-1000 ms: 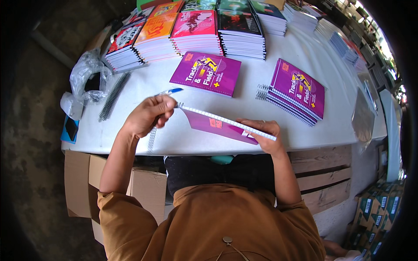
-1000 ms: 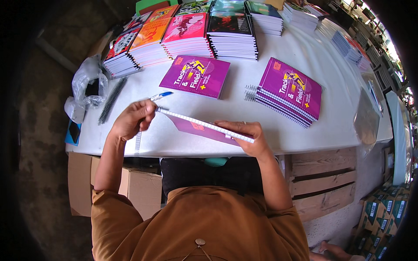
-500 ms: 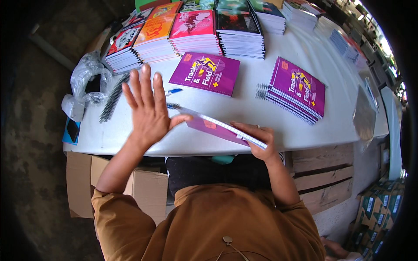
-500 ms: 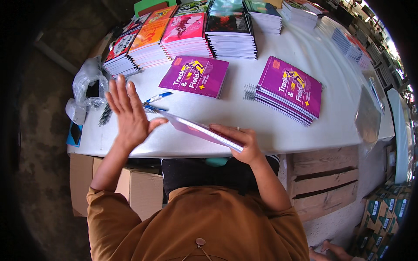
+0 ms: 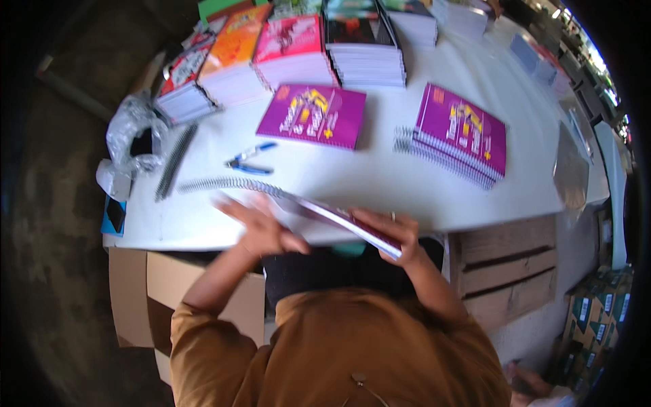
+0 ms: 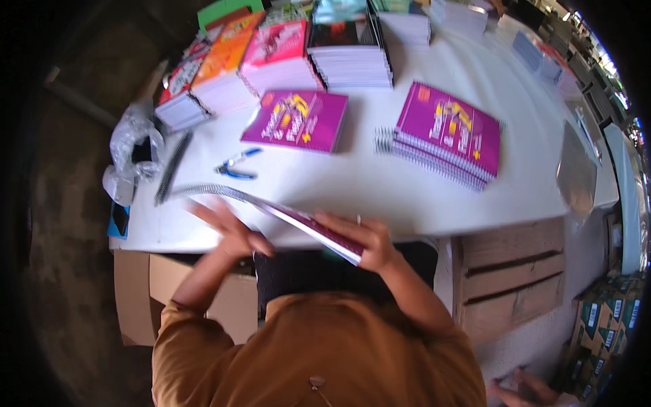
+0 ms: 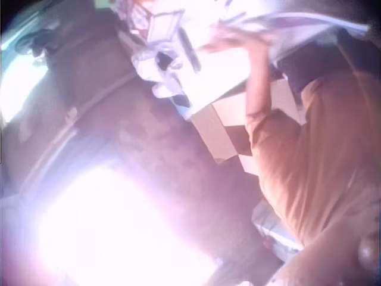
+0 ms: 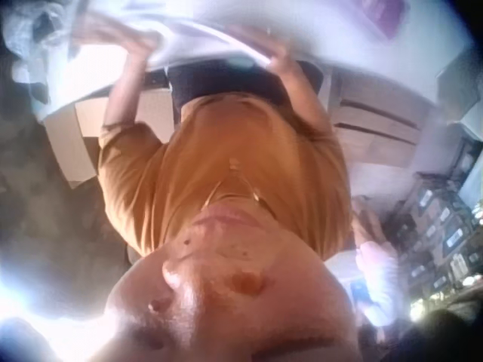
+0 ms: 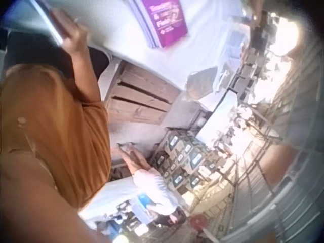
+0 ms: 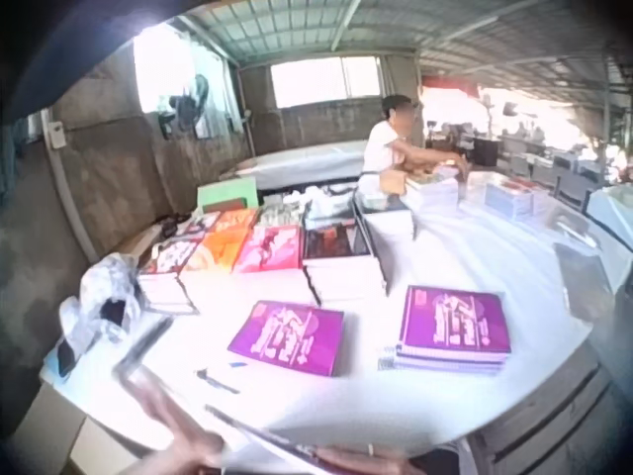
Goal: The person threads a plastic spiral coil through the punched holes of a notebook cover and pages by hand, turning the coil to advance it through the stack and then folding the coil ends.
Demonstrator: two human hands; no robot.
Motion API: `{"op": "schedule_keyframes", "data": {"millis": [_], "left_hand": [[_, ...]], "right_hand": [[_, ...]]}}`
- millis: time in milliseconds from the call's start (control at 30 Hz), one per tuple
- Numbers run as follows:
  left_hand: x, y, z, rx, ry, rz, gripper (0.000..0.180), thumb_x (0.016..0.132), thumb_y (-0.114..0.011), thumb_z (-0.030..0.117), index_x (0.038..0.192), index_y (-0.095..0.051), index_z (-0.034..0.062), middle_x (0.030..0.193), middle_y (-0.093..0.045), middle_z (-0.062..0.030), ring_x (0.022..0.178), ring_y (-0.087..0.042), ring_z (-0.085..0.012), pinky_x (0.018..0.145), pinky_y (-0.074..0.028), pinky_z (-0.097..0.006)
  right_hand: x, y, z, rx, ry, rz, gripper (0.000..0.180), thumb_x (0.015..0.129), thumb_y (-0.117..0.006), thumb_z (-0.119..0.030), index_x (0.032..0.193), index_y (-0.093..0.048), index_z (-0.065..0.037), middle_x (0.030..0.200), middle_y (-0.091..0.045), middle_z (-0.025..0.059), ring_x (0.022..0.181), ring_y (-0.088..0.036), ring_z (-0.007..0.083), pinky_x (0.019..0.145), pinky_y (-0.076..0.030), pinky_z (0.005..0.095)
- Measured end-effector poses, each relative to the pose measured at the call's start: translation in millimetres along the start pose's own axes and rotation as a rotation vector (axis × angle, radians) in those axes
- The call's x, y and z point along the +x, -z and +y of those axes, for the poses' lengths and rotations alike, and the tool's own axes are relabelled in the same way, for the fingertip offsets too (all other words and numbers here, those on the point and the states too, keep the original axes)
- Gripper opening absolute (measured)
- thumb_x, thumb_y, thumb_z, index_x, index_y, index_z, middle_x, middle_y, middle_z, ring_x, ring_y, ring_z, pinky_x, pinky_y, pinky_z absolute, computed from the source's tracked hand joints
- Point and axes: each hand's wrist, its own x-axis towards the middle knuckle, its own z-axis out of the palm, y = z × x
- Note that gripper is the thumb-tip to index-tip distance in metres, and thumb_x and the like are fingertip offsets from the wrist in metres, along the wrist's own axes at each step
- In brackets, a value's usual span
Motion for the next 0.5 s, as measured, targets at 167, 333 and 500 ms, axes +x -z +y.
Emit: {"op": "schedule_keyframes", "data": {"millis": [167,333,500], "left_hand": [[10.9,-17.4,-3.4,-0.116,0.341,0.011,0.091,0.084,-0.026,0.067,0.137,-0.015,-0.0062,0.142,-0.012,-0.0276,0.129,-0.013,-0.0442,0.106,-0.006,-0.053],[-10.0,-9.8,42.9,-0.287,-0.040,-0.172,0.101,0.071,-0.043,0.076,0.129,-0.033,-0.0054,0.127,-0.032,-0.0326,0.111,-0.035,-0.0536,0.096,-0.021,-0.066],[10.5,-33.4,26.1,-0.362,0.279,-0.095,0.110,0.065,-0.054,0.076,0.142,-0.017,0.0060,0.142,-0.015,-0.0277,0.131,-0.013,-0.0444,0.103,-0.007,-0.061]], "right_hand": [[1.5,-2.2,-3.0,0.030,0.028,-0.007,0.035,0.072,-0.067,-0.003,0.106,-0.063,0.000,0.104,-0.064,0.0149,0.090,-0.064,0.0273,0.078,-0.052,0.0339],[-3.1,9.8,-6.7,-0.018,0.001,-0.054,0.027,0.076,-0.065,-0.005,0.102,-0.064,0.005,0.098,-0.065,0.0183,0.090,-0.065,0.0279,0.081,-0.051,0.0367],[-6.2,9.1,-1.5,-0.011,-0.035,0.032,0.039,0.070,-0.068,-0.002,0.109,-0.062,-0.001,0.104,-0.064,0.0137,0.091,-0.064,0.0261,0.079,-0.051,0.0347]]}}
